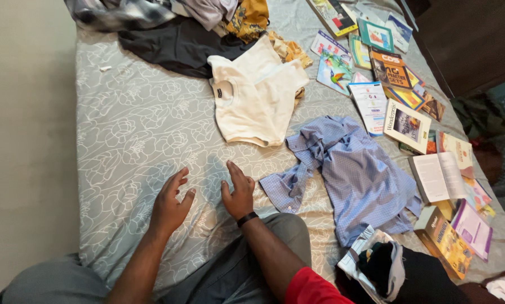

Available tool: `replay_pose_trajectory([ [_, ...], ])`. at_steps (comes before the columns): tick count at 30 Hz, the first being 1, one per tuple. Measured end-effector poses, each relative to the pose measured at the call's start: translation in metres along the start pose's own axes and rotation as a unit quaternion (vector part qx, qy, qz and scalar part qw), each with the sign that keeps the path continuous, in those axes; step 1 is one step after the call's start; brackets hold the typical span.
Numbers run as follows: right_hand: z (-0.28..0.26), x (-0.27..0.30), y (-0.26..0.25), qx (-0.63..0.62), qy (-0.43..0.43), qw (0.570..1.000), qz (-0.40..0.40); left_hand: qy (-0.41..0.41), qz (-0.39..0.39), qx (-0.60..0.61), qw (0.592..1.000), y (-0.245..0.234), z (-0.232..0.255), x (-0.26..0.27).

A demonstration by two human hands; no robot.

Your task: The person folds multiple pieces of clothing including shirts, a pair of pants, and a white top, placing them in organized piles on a bed.

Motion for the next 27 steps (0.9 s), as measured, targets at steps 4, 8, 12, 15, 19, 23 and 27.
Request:
replay_pose_trajectory([
  [4, -0.002, -0.001, -0.003, -0.004, -0.006, 1.0, 0.015, 0.005, 0.001, -0.004, 1.0, 0.0, 0.004, 0.003],
  [8, -0.002, -0.002, -0.006, 0.004, -0.022, 0.999, 0.032, 0.015, 0.001, -0.01, 1.0, -0.001, 0.006, 0.006],
  [12, 0.002, -0.014, -0.009, 0.016, -0.054, 0.996, 0.064, 0.013, 0.001, -0.016, 1.0, -0.005, 0.005, 0.004],
  [15, 0.012, -0.039, -0.002, 0.035, -0.053, 0.994, 0.092, 0.023, 0.013, -0.023, 0.999, -0.006, 0.006, 0.004],
  [19, 0.032, -0.067, 0.009, 0.071, -0.035, 0.993, 0.086, 0.004, 0.015, -0.021, 1.0, -0.009, 0.006, 0.001],
  [23, 0.054, -0.089, 0.02, 0.092, -0.017, 0.993, 0.079, 0.001, 0.015, -0.027, 1.0, -0.007, 0.006, -0.013],
  [27, 0.069, -0.106, 0.026, 0.102, -0.014, 0.992, 0.071, -0.011, 0.006, -0.036, 0.999, 0.011, 0.006, -0.052],
])
Point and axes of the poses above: each hand's wrist, its own x-axis away from the middle knuckle, its own y-axis out of the palm, z = x × y, the point moved 5 cm from there along -x, towards the middle knuckle, and after that the axes turned 2 degrees about x, right-handed, at the moved point
